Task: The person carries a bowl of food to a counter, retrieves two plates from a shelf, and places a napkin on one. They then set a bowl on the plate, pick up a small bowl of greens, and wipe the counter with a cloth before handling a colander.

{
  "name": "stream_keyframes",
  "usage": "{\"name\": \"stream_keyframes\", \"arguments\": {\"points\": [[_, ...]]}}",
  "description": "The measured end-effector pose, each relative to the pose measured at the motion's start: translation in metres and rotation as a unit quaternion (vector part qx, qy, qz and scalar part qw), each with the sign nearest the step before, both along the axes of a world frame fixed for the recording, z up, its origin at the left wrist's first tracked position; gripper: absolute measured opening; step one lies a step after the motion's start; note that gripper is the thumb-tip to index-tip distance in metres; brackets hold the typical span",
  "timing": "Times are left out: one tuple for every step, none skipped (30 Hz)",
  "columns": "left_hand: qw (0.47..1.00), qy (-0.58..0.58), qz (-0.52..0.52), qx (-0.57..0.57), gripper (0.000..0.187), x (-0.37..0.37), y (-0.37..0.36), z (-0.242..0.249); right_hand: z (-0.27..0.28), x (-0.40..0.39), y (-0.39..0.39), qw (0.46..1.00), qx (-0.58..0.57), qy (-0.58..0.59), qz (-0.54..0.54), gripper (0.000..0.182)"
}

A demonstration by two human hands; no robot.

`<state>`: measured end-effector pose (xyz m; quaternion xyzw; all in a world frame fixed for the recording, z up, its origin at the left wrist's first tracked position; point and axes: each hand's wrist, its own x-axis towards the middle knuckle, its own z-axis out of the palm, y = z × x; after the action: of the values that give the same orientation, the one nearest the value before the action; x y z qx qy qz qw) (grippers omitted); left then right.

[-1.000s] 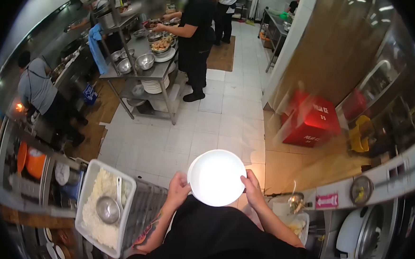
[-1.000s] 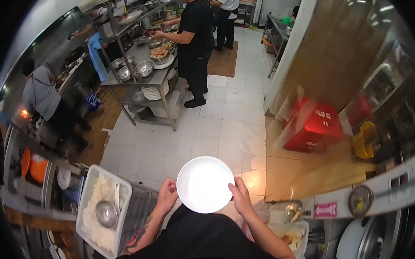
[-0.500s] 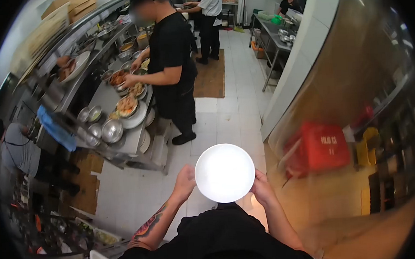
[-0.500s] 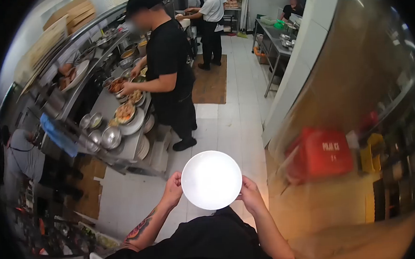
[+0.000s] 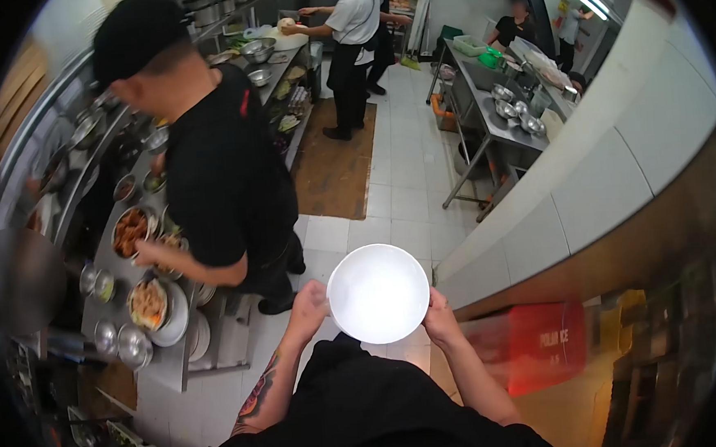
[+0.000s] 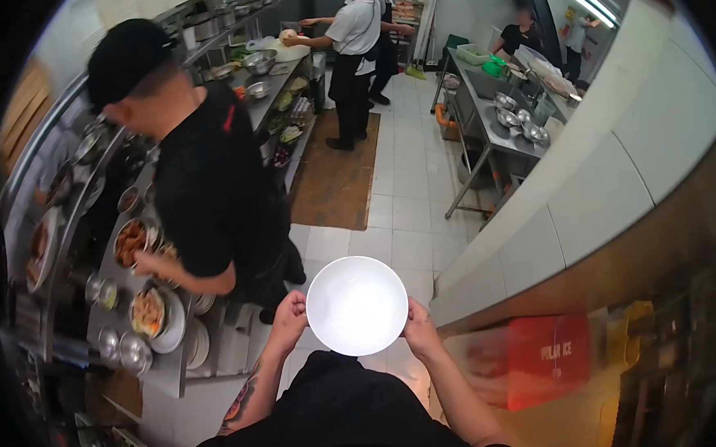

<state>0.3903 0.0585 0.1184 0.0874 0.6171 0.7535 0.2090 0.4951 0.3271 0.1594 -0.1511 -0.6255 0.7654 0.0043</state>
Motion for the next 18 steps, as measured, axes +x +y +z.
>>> {"name": "stream_keyframes", "arguments": {"points": [[1.0,-0.007,-0.008,0.001,0.019,-0.028,0.016,-0.002,-0.005,-0.021,0.012,1.0,-0.003,0.007,-0.027,0.034],[1.0,-0.013,-0.015,0.006,0.018,-0.057,0.034,-0.002,-0.009,-0.046,0.027,1.0,0.0,0.001,-0.031,0.034],[1.0,-0.001,-0.024,0.009,0.019,-0.087,0.049,-0.011,-0.015,-0.07,0.041,0.999,-0.019,0.002,-0.044,0.034],[1.0,-0.007,-0.025,0.012,0.019,-0.111,0.063,-0.01,-0.019,-0.092,0.055,0.998,-0.037,0.002,-0.055,0.034],[0.999,-0.018,-0.034,0.014,0.02,-0.132,0.082,-0.005,-0.019,-0.112,0.072,0.998,-0.033,-0.001,-0.052,0.034],[0.999,-0.029,-0.041,0.019,0.02,-0.155,0.096,0.0,-0.017,-0.135,0.085,0.998,-0.034,-0.002,-0.061,0.033],[0.998,-0.035,-0.043,0.038,0.021,-0.178,0.109,-0.002,-0.014,-0.16,0.098,0.997,-0.039,-0.001,-0.07,0.032],[0.998,-0.038,-0.039,0.037,0.021,-0.196,0.12,-0.006,-0.011,-0.182,0.11,0.997,-0.04,-0.004,-0.065,0.032],[0.998,-0.043,-0.033,0.037,0.021,-0.215,0.13,-0.009,-0.008,-0.206,0.124,0.998,-0.033,-0.018,-0.056,0.032],[0.998,-0.047,-0.027,0.036,0.022,-0.233,0.14,-0.006,-0.006,-0.231,0.137,0.998,-0.025,-0.03,-0.045,0.031],[0.998,-0.046,-0.018,0.035,0.022,-0.252,0.15,-0.003,-0.007,-0.257,0.15,0.999,-0.027,-0.03,-0.036,0.031],[0.997,-0.065,-0.006,0.032,0.021,-0.269,0.161,0.001,-0.009,-0.285,0.166,0.999,-0.02,-0.032,-0.018,0.031],[0.996,-0.086,0.007,0.032,0.021,-0.287,0.171,0.002,-0.012,-0.311,0.179,0.999,-0.011,-0.036,0.002,0.03],[0.996,-0.088,0.02,0.03,0.021,-0.305,0.179,-0.003,-0.021,-0.338,0.19,0.999,-0.014,-0.038,0.014,0.03],[0.995,-0.087,0.035,0.035,0.021,-0.324,0.183,-0.008,-0.031,-0.368,0.2,0.999,-0.005,-0.016,0.036,0.031],[0.994,-0.087,0.05,0.044,0.021,-0.343,0.191,-0.009,-0.033,-0.398,0.212,0.998,0.007,0.006,0.059,0.031],[0.988,-0.122,0.077,0.05,0.02,-0.358,0.198,0.0,-0.031,-0.425,0.22,0.998,0.005,0.003,0.068,0.031],[0.988,-0.122,0.085,0.048,0.02,-0.373,0.206,0.004,-0.028,-0.454,0.226,0.995,-0.013,-0.016,0.097,0.032]]}}
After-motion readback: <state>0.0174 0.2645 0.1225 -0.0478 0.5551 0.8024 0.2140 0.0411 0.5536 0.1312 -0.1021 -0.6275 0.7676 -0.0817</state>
